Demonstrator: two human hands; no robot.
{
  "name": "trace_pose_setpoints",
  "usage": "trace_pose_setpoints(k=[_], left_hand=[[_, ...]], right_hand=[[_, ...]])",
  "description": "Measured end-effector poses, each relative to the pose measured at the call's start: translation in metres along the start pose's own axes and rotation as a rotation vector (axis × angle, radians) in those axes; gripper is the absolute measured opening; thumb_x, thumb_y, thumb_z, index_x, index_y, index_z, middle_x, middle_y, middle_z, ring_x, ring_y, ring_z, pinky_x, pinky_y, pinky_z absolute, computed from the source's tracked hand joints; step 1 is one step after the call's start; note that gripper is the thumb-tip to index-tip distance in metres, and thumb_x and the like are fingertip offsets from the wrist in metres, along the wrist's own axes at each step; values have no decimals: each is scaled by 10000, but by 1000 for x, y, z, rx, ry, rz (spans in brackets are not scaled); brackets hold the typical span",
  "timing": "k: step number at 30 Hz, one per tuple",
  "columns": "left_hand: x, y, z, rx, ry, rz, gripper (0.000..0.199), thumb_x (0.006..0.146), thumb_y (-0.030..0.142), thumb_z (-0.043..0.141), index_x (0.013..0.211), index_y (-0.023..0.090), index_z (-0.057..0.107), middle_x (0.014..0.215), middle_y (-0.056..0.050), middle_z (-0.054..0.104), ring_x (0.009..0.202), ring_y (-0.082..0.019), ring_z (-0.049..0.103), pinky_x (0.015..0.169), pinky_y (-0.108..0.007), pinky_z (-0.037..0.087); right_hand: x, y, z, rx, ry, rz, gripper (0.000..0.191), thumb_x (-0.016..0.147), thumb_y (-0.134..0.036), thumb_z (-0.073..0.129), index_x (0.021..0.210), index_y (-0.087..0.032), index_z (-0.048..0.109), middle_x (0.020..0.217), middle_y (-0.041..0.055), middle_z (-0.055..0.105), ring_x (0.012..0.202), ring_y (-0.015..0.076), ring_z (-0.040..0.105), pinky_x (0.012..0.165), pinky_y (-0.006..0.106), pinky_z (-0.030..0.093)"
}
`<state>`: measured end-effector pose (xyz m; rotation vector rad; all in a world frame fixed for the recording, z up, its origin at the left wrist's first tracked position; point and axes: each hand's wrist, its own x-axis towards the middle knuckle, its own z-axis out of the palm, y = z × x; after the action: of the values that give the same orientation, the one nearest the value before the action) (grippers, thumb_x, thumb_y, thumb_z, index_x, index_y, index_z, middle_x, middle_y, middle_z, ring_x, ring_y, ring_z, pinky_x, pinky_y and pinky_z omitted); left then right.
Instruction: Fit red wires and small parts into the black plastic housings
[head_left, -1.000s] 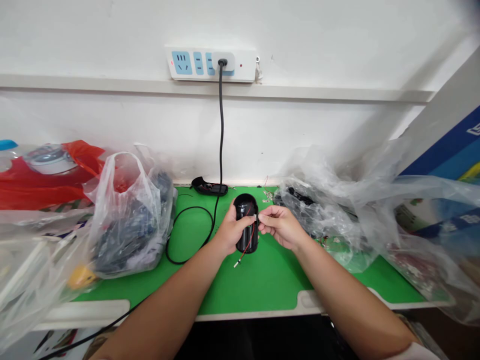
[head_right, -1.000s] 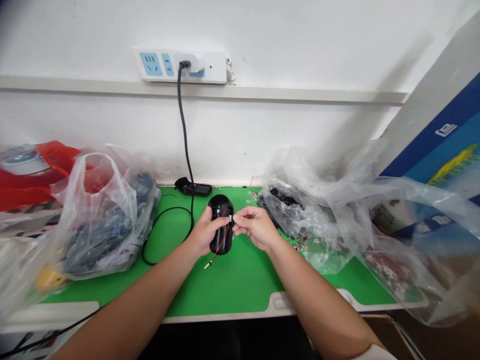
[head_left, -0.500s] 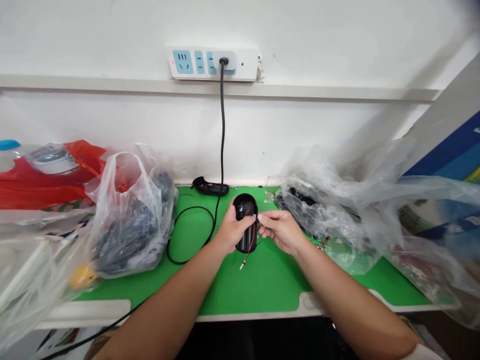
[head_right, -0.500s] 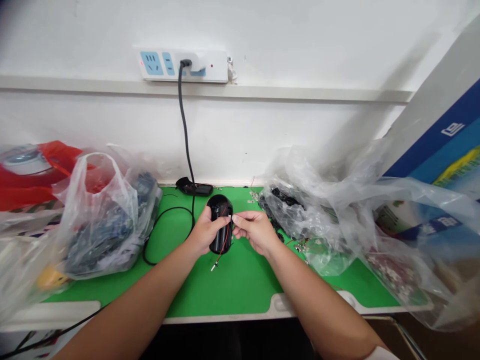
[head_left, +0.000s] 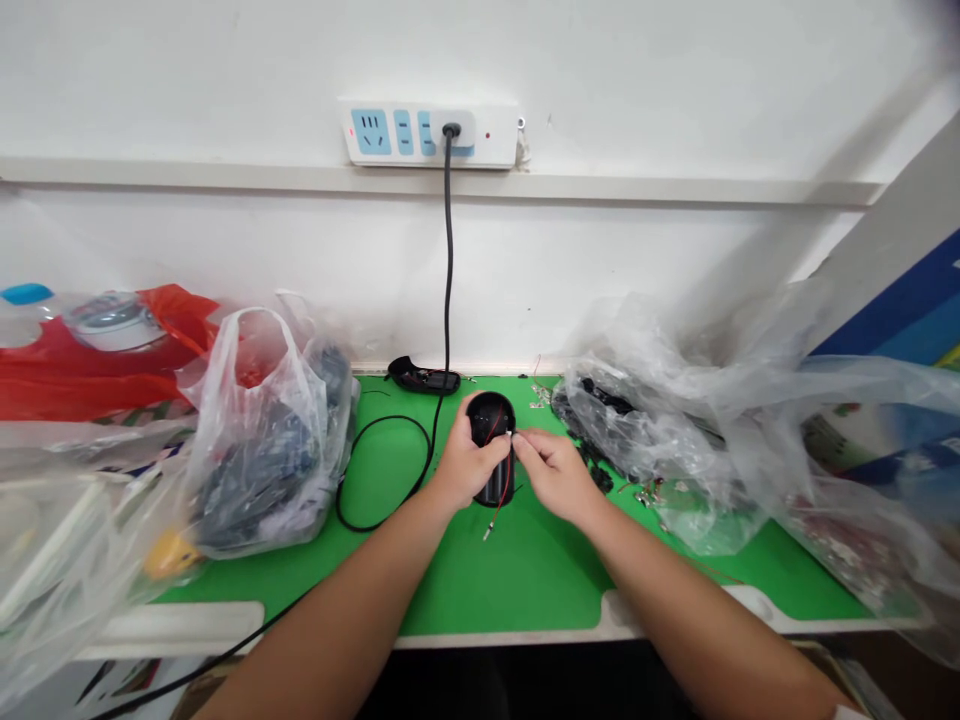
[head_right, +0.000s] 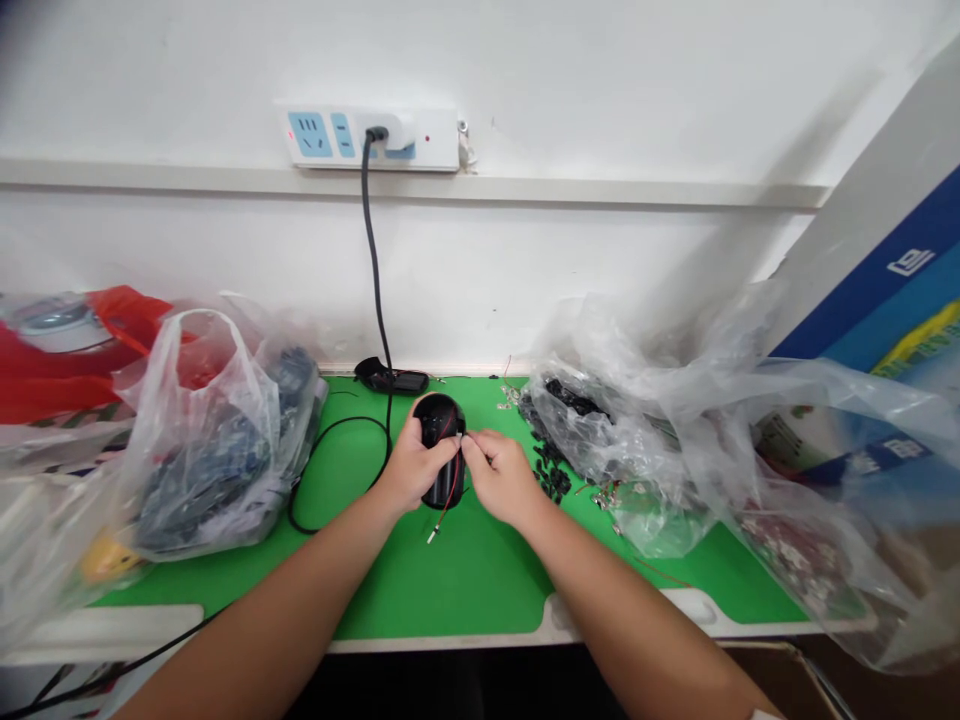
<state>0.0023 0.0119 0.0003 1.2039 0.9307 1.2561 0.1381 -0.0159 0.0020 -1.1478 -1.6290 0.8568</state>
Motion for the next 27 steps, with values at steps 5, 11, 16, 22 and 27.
trace_pose_setpoints(k=[5,11,16,22,27], left_hand=[[-1,0,0,87,6,113,510,665,159,660,1136,222,475,930,-10,569,805,-145,553,797,-272,461],[-2,-6,1,245,36,244,496,647,117,617,1115,187,471,952,-16,552,826,-150,545,786,-284,456],[-8,-6,5,319,57,279,478,650,107,592,1104,170,458,902,-14,558,770,-141,542,744,-282,461],[-1,-5,4,261,19,194,502,629,110,605,1107,184,470,958,-18,568,865,-153,562,839,-301,459],[-1,1,2,41,-104,-344,553,689,266,619,1188,248,382,737,34,542,551,-148,578,553,-337,515]], right_hand=[[-6,3,11,-123,12,-99,224,882,-228,400,725,-195,556,676,16,533,645,152,512,632,269,384],[-14,5,18,-301,79,-145,214,861,-163,362,781,-179,560,629,20,538,582,154,499,610,269,393],[-20,3,19,-478,88,-156,264,862,-156,334,881,-124,595,673,69,593,599,173,536,622,284,414],[-12,10,15,-495,10,-103,265,866,-172,353,856,-125,614,687,69,608,608,167,545,635,285,429],[9,22,-8,-140,-27,-16,267,848,-274,477,1029,-171,644,801,45,651,727,174,592,712,310,469]])
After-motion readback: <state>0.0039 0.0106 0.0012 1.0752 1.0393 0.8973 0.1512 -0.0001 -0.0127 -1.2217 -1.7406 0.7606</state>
